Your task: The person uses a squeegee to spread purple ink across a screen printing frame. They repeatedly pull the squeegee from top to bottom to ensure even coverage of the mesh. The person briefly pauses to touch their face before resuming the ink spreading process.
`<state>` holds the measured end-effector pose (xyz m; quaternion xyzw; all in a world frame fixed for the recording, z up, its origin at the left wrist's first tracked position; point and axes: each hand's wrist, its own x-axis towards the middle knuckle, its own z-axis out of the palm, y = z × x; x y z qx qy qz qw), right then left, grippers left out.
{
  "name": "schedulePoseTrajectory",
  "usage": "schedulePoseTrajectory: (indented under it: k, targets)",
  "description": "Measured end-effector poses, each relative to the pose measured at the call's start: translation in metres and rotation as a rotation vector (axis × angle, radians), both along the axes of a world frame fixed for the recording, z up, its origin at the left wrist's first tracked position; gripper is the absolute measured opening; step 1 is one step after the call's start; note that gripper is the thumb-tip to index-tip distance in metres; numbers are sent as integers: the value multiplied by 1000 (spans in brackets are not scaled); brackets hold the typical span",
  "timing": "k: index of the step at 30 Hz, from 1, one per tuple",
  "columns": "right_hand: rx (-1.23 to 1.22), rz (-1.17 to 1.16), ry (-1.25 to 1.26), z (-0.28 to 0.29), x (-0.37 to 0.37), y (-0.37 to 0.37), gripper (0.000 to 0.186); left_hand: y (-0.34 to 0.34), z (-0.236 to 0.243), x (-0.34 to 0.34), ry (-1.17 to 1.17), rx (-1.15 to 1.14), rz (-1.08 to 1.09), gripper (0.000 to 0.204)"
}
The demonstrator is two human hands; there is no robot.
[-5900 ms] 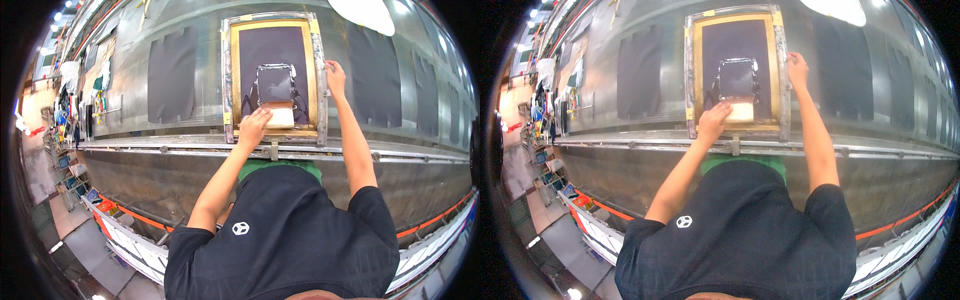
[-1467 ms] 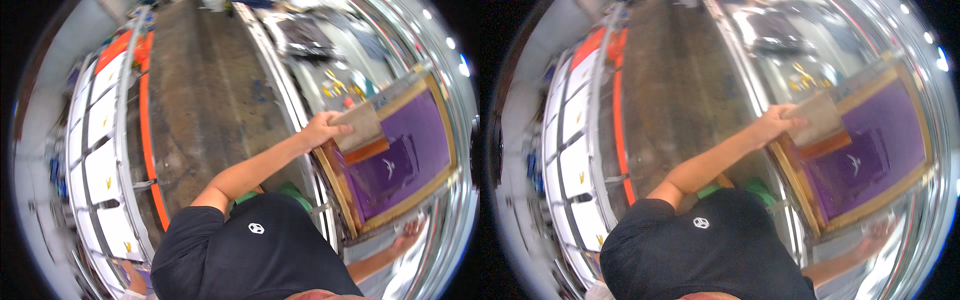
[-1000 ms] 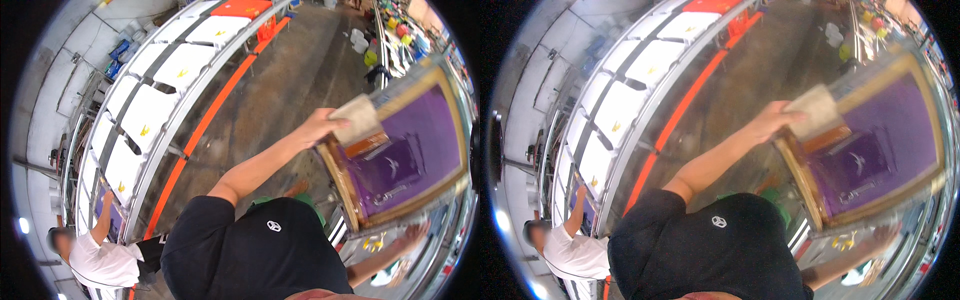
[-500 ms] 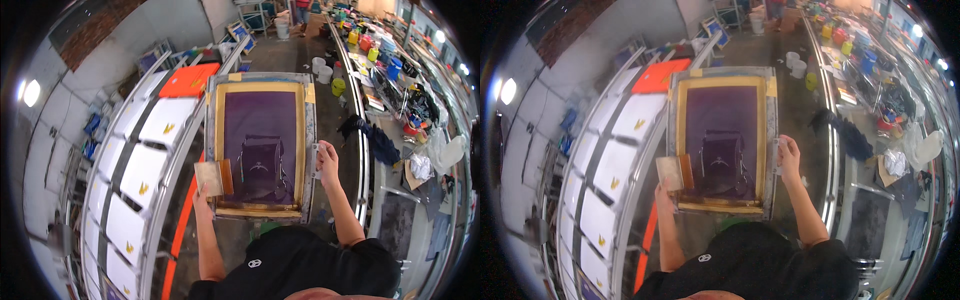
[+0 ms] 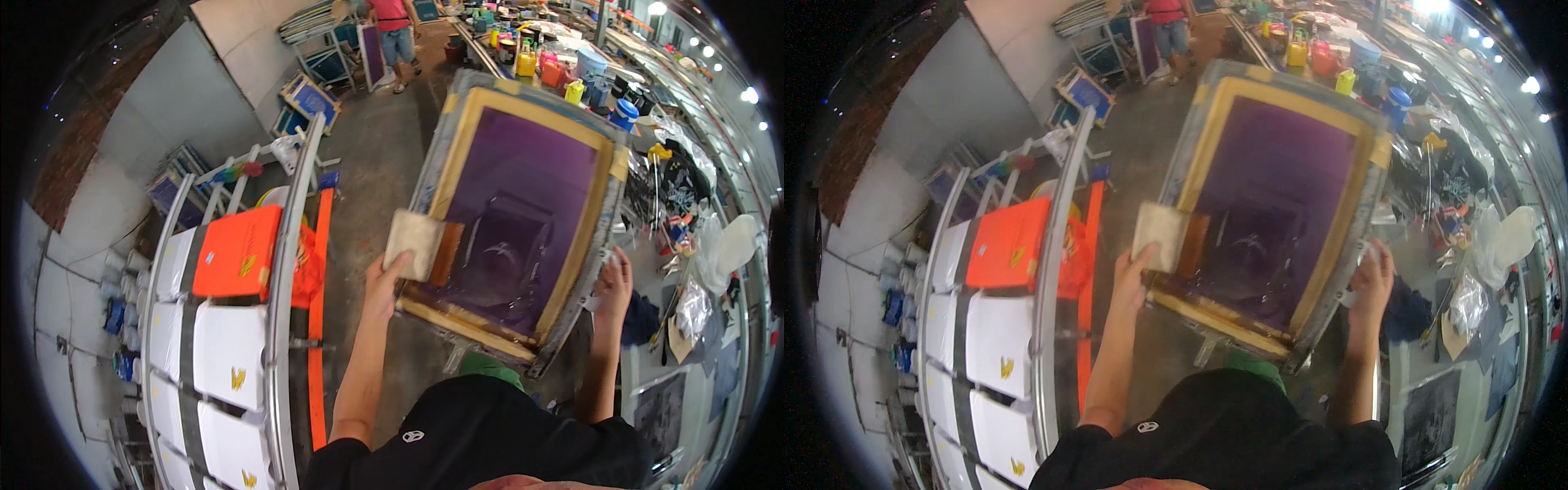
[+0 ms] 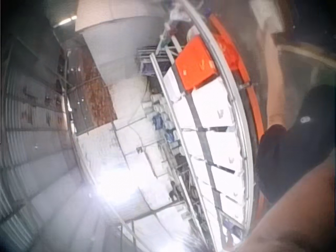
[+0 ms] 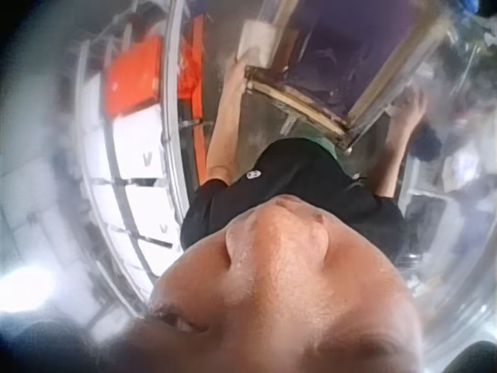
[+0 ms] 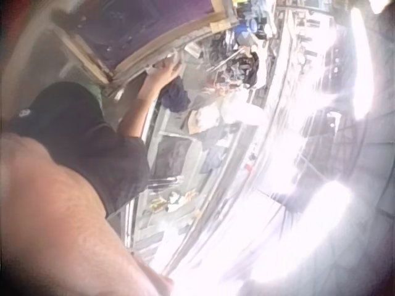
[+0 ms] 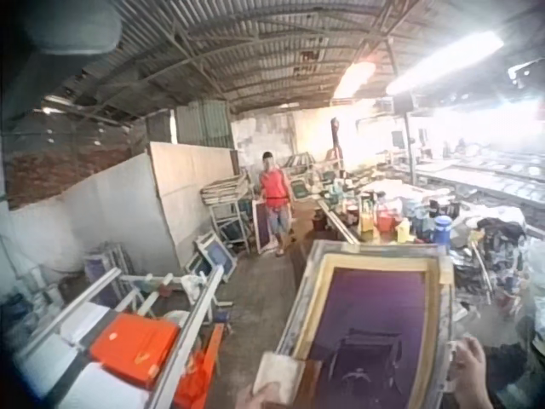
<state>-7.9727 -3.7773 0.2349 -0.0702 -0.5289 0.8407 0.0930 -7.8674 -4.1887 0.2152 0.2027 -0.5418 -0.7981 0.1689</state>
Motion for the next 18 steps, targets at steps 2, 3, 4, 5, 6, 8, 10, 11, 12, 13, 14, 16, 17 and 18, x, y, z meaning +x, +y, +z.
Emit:
schedulePoseTrajectory:
  k: [2,3,4,5,6,8,10,11,12,13,14,16,17,18]
  targets:
    - [79,-105,46,25,-50,1,37,-3,13,-95,17,41,-145,43]
    - [88,-145,94,23,-80,12,39,-1,19,-136,26,58,-217,45]
    - [99,-184,144,22,-111,26,41,5,18,-171,45,77,-261,49]
    - [147,-274,123,30,-134,26,42,11,19,-202,56,77,-294,48]
    - [180,-368,97,41,-156,21,44,9,26,-235,64,62,-331,48]
    - [241,-401,88,48,-189,21,39,6,27,-286,63,76,-372,46]
    - [281,-416,15,61,-231,3,37,-10,31,-339,44,115,-453,49]
    - [287,-431,13,62,-255,1,38,-17,31,-369,47,123,-481,50]
    - [294,-445,10,60,-279,2,38,-23,29,-399,50,130,-507,51]
    - [300,-458,8,59,-302,4,39,-26,27,-428,47,168,-534,50]
    - [304,-452,14,56,-320,11,38,-28,21,-452,37,208,-556,50]
    - [280,-449,47,46,-363,13,37,-40,16,-512,62,199,-598,50]
    - [252,-491,1,45,-383,2,36,-48,14,-539,69,164,-614,51]
    - [276,-481,-49,41,-404,1,37,-56,11,-568,75,132,-631,51]
